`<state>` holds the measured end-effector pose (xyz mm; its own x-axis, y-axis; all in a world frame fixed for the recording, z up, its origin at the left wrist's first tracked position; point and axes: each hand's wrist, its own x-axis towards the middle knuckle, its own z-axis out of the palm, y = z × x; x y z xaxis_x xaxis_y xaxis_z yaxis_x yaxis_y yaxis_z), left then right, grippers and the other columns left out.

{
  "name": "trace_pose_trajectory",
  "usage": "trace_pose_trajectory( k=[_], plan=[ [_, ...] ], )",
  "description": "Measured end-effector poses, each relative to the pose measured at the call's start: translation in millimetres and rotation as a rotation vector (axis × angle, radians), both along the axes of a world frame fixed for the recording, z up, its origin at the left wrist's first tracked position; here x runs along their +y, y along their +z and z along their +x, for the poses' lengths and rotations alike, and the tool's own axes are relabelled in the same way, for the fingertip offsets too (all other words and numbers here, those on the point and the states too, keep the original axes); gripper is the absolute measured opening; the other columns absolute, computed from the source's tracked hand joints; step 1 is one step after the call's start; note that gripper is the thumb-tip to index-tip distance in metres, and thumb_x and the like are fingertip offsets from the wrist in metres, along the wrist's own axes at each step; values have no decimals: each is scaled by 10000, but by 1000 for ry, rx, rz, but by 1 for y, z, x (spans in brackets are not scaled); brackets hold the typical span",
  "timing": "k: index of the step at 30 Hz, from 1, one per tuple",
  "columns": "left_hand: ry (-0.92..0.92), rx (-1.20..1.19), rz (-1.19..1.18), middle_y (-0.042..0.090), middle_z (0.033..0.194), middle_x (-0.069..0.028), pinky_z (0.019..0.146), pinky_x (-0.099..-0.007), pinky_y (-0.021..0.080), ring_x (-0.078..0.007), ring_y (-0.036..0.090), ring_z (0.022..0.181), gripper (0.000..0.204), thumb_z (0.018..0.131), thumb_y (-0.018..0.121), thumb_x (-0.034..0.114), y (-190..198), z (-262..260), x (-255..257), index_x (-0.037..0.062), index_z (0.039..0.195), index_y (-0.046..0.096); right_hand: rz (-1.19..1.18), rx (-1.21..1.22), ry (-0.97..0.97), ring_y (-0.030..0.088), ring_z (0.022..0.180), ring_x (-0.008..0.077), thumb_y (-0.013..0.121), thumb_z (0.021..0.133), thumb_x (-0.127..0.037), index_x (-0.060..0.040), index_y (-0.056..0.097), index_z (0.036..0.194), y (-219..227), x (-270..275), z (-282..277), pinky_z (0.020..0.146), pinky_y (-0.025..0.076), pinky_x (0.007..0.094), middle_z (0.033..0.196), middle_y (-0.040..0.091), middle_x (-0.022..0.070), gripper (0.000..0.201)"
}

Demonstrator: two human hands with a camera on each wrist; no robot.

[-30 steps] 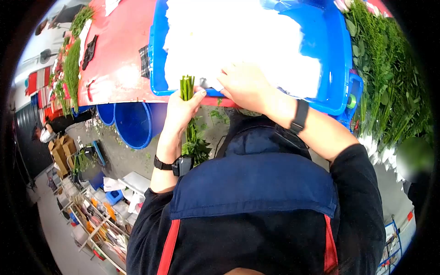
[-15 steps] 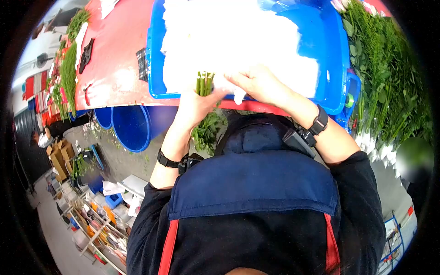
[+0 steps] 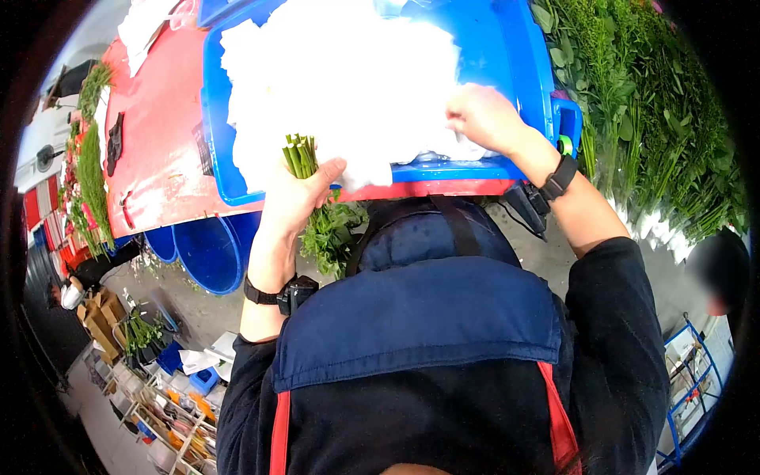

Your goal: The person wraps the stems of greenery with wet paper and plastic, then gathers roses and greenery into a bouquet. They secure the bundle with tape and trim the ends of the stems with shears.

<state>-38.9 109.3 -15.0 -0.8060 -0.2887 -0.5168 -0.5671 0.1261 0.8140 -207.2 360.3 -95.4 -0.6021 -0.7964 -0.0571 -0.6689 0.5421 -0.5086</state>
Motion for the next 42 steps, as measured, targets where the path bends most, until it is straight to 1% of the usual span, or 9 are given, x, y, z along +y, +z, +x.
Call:
trace_pose_trajectory(
  k=[6, 12, 13, 20, 25, 28, 31, 38, 42],
  plan=[
    [2, 21, -28, 462, 519, 30, 428, -236, 347, -56, 408, 435, 281, 812, 708, 136, 2, -10, 13, -38, 989, 576, 474, -347, -292, 649, 694, 304, 665, 728, -490, -50, 702, 684, 20, -15, 10, 654, 500, 406, 708, 657, 167, 444],
    [-13, 19, 3, 475, 516, 15, 447, -239, 359, -62, 424, 446, 241, 827, 690, 154, 4, -17, 20, -36, 942, 596, -74, -429, -519, 658, 740, 208, 633, 787, -143, 19, 669, 843, -13, 30, 8, 633, 490, 306, 795, 686, 110, 176],
    [1, 29, -9, 476, 516, 13, 446, -240, 358, -64, 428, 446, 221, 828, 686, 154, 2, -17, 20, -26, 913, 590, -328, -717, -645, 631, 748, 138, 627, 790, -72, 0, 647, 917, -15, 38, 10, 642, 473, 267, 845, 672, 53, 147],
    [22, 31, 27, 489, 526, 7, 437, -244, 355, -76, 448, 447, 180, 826, 676, 132, -3, -26, 21, 0, 856, 557, -177, -1119, -965, 597, 692, 142, 695, 797, -300, -7, 602, 923, -2, 24, 4, 599, 464, 256, 826, 630, 62, 332],
    [14, 15, 75, 506, 552, -4, 431, -245, 351, -82, 458, 454, 150, 807, 671, 90, -7, -31, 21, 20, 812, 539, 61, -787, -534, 540, 657, 83, 732, 752, -189, -41, 624, 740, -13, -6, -1, 593, 435, 247, 692, 562, 22, 184],
    [14, 2, 122, 503, 555, -8, 428, -248, 351, -89, 464, 457, 135, 786, 660, 52, -9, -32, 18, 34, 790, 526, 22, -710, -476, 539, 677, 78, 724, 738, -141, -24, 624, 879, -5, -2, 0, 604, 435, 241, 725, 584, 11, 209],
    [12, -14, 199, 496, 549, -8, 428, -250, 351, -96, 468, 457, 129, 766, 650, 25, -15, -33, 13, 43, 771, 522, -396, -820, -767, 540, 685, 83, 701, 753, -73, -3, 571, 1056, 5, 3, 10, 614, 436, 231, 748, 595, 9, 337],
    [22, 15, 316, 501, 545, -21, 427, -247, 358, -107, 471, 446, 148, 718, 640, -25, -18, -38, 16, 47, 674, 519, -827, -666, -533, 572, 874, 84, 661, 796, 4, -16, 544, 1159, 54, -18, 26, 683, 489, 222, 994, 628, 55, 382],
    [-52, 0, 383, 511, 571, -34, 417, -249, 368, -113, 475, 440, 152, 688, 627, -61, -1, -48, 31, 30, 762, 530, -520, -359, -120, 573, 947, 162, 707, 739, -37, -11, 564, 1120, 58, -44, 61, 791, 473, 271, 1049, 579, 106, 408]
  ],
)
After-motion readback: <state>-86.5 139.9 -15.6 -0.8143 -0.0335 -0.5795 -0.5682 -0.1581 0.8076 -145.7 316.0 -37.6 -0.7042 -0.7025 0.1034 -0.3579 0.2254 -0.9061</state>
